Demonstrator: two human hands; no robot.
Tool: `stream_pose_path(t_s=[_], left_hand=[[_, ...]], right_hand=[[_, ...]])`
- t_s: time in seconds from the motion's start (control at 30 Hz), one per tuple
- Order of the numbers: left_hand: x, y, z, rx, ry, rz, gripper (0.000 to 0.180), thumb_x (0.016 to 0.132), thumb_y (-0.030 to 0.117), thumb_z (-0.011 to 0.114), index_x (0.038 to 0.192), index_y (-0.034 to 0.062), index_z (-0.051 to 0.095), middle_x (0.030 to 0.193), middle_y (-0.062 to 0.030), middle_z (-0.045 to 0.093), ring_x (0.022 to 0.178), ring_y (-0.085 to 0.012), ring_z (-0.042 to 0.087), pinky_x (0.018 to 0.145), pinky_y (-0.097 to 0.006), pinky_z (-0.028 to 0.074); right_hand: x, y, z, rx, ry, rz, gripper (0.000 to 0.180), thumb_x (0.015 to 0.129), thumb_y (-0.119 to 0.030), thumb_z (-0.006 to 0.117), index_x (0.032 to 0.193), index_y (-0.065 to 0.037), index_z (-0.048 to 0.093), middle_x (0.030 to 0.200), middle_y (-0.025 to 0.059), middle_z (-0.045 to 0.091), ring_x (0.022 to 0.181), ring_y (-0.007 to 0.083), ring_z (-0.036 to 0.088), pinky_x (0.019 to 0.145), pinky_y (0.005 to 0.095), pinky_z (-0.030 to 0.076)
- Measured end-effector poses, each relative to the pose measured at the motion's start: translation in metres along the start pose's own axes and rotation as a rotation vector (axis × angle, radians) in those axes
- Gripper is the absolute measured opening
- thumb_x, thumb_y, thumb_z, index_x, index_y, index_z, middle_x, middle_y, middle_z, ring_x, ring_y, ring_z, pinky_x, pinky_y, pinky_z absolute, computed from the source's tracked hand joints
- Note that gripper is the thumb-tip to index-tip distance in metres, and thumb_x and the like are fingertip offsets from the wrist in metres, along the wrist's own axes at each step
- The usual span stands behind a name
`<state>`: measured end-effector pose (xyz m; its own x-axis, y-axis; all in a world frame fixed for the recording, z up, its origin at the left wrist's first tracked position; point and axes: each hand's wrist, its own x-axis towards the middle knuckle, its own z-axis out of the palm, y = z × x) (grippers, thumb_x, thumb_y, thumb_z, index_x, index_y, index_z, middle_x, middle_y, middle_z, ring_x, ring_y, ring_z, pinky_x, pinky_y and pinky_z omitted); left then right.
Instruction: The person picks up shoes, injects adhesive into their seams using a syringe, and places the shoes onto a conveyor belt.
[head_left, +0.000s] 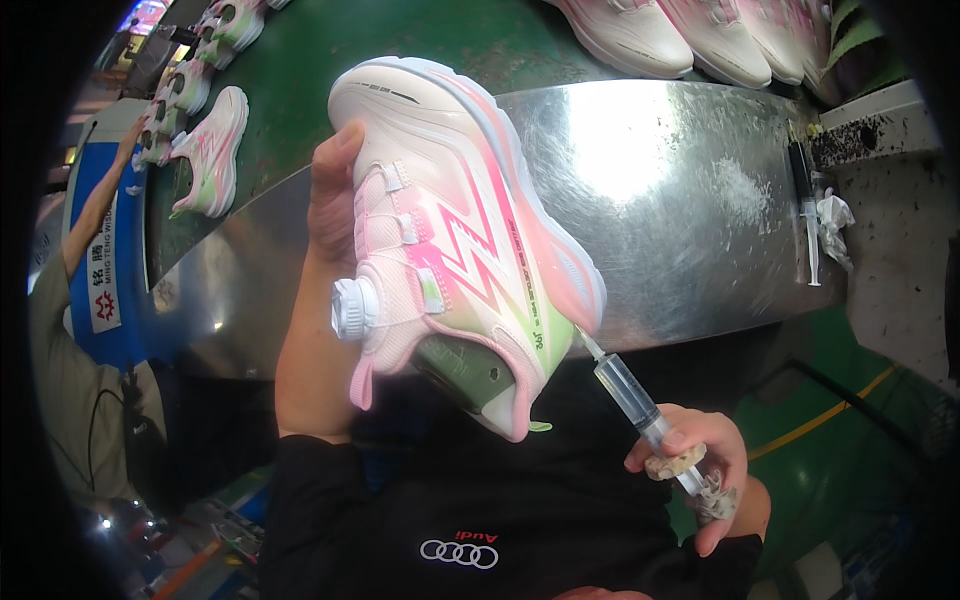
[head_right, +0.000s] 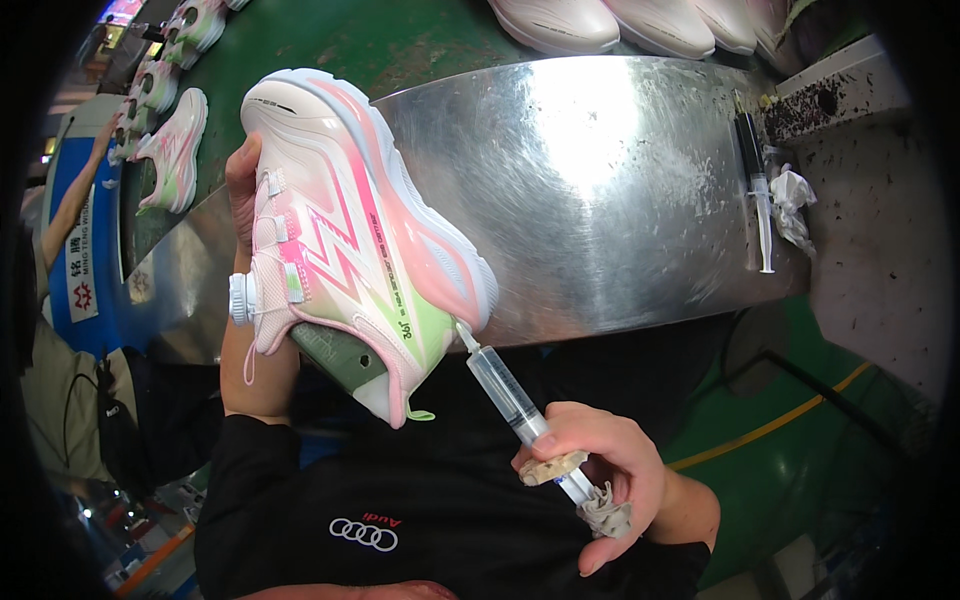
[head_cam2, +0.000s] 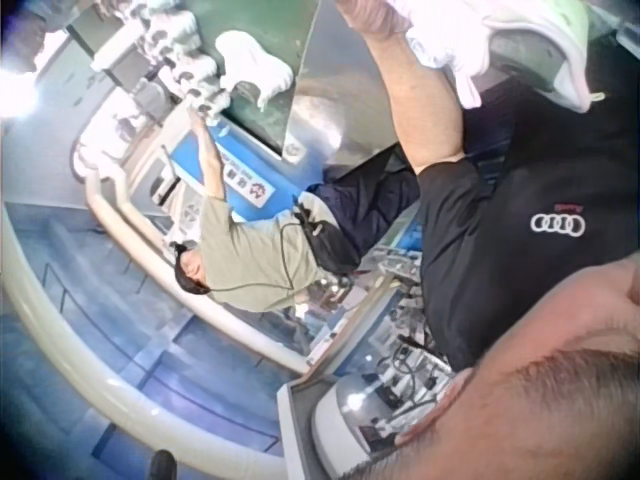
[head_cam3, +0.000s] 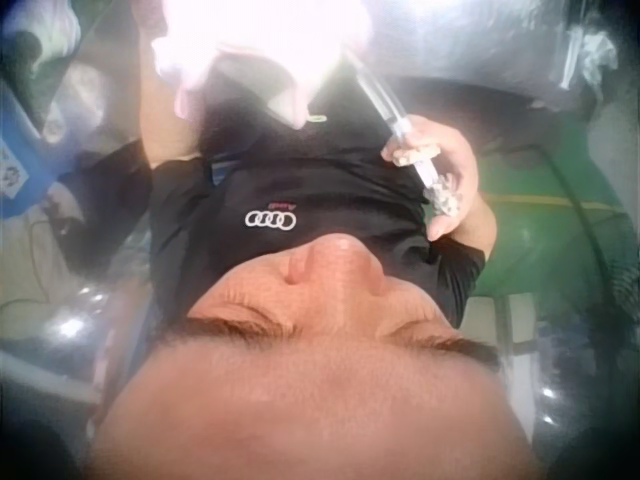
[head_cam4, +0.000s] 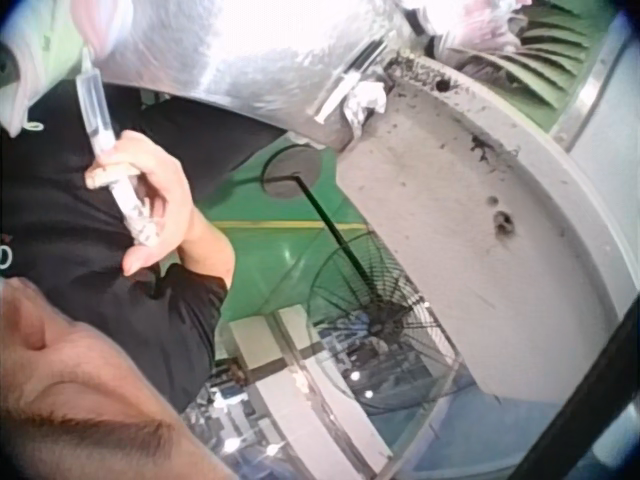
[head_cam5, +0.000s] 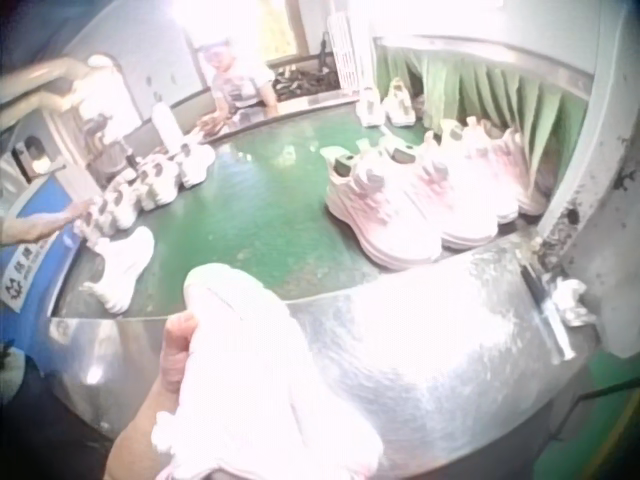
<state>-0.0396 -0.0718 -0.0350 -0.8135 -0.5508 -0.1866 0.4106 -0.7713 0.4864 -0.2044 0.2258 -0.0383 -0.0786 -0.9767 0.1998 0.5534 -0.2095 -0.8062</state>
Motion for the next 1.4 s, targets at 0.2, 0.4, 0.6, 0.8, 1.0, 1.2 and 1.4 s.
stream_pose_path(t_s=[0.2,0.4,0.6,0.8,1.0,1.2,1.4], left_hand=[[0.002,0.009,-0.011,0.211,0.159,0.010,0.050,0.079,0.034,0.059,0.116,0.0028,0.050,0.109,-0.0141,0.060,0.096,-0.0270,0.061,0.087,-0.043,0.049],[-0.015,0.011,0.001,0.248,0.267,-0.080,0.054,0.079,0.038,0.056,0.117,0.0002,0.048,0.110,-0.0166,0.059,0.099,-0.0290,0.059,0.088,-0.046,0.048],[-0.055,0.030,-0.004,0.416,0.319,-0.089,0.063,0.083,0.030,0.054,0.128,-0.0091,0.032,0.121,-0.0262,0.048,0.108,-0.0350,0.053,0.092,-0.048,0.044],[-0.095,0.040,-0.031,0.753,0.416,0.038,0.046,0.080,0.019,0.061,0.115,-0.0069,0.046,0.114,-0.0196,0.054,0.102,-0.0268,0.056,0.088,-0.039,0.047],[-0.150,0.034,-0.039,0.699,0.473,-0.005,0.043,0.080,0.010,0.057,0.119,0.0022,0.040,0.113,-0.0151,0.053,0.102,-0.0249,0.055,0.087,-0.037,0.048],[-0.162,-0.003,-0.001,0.629,0.499,-0.082,0.059,0.078,0.017,0.064,0.124,-0.0091,0.039,0.116,-0.0191,0.053,0.103,-0.0248,0.057,0.090,-0.035,0.046],[-0.177,-0.033,0.006,0.363,0.351,-0.219,0.075,0.072,0.018,0.071,0.130,-0.0077,0.031,0.128,-0.0206,0.045,0.117,-0.0300,0.047,0.102,-0.042,0.034]], right_hand=[[-0.003,0.004,0.000,0.043,0.019,0.013,0.084,0.055,-0.039,0.085,0.117,0.004,0.049,0.094,0.0163,0.060,0.079,0.0204,0.054,0.066,0.0276,0.040],[-0.003,0.014,-0.009,0.051,0.011,0.029,0.083,0.054,-0.036,0.086,0.117,0.003,0.049,0.097,0.0131,0.059,0.077,0.0138,0.048,0.063,0.0227,0.037],[0.006,0.022,-0.013,-0.056,-0.013,-0.003,0.082,0.055,-0.034,0.085,0.118,0.002,0.049,0.098,0.0068,0.055,0.069,0.0083,0.039,0.057,0.0207,0.031],[0.018,0.022,-0.010,-0.210,-0.044,0.005,0.078,0.057,-0.028,0.084,0.121,-0.001,0.047,0.103,0.0083,0.055,0.083,0.0139,0.051,0.065,0.0229,0.041],[0.021,0.019,0.001,-0.294,-0.044,0.055,0.076,0.057,-0.029,0.084,0.118,-0.001,0.049,0.100,0.0085,0.056,0.079,0.0164,0.051,0.065,0.0258,0.042],[0.021,0.016,0.011,-0.334,-0.019,0.002,0.075,0.057,-0.029,0.083,0.116,0.001,0.049,0.098,0.0103,0.058,0.076,0.0198,0.051,0.065,0.0271,0.041],[0.017,0.006,0.022,-0.329,-0.020,0.048,0.075,0.057,-0.029,0.084,0.115,0.002,0.049,0.097,0.0108,0.058,0.074,0.0201,0.051,0.065,0.0279,0.041]])
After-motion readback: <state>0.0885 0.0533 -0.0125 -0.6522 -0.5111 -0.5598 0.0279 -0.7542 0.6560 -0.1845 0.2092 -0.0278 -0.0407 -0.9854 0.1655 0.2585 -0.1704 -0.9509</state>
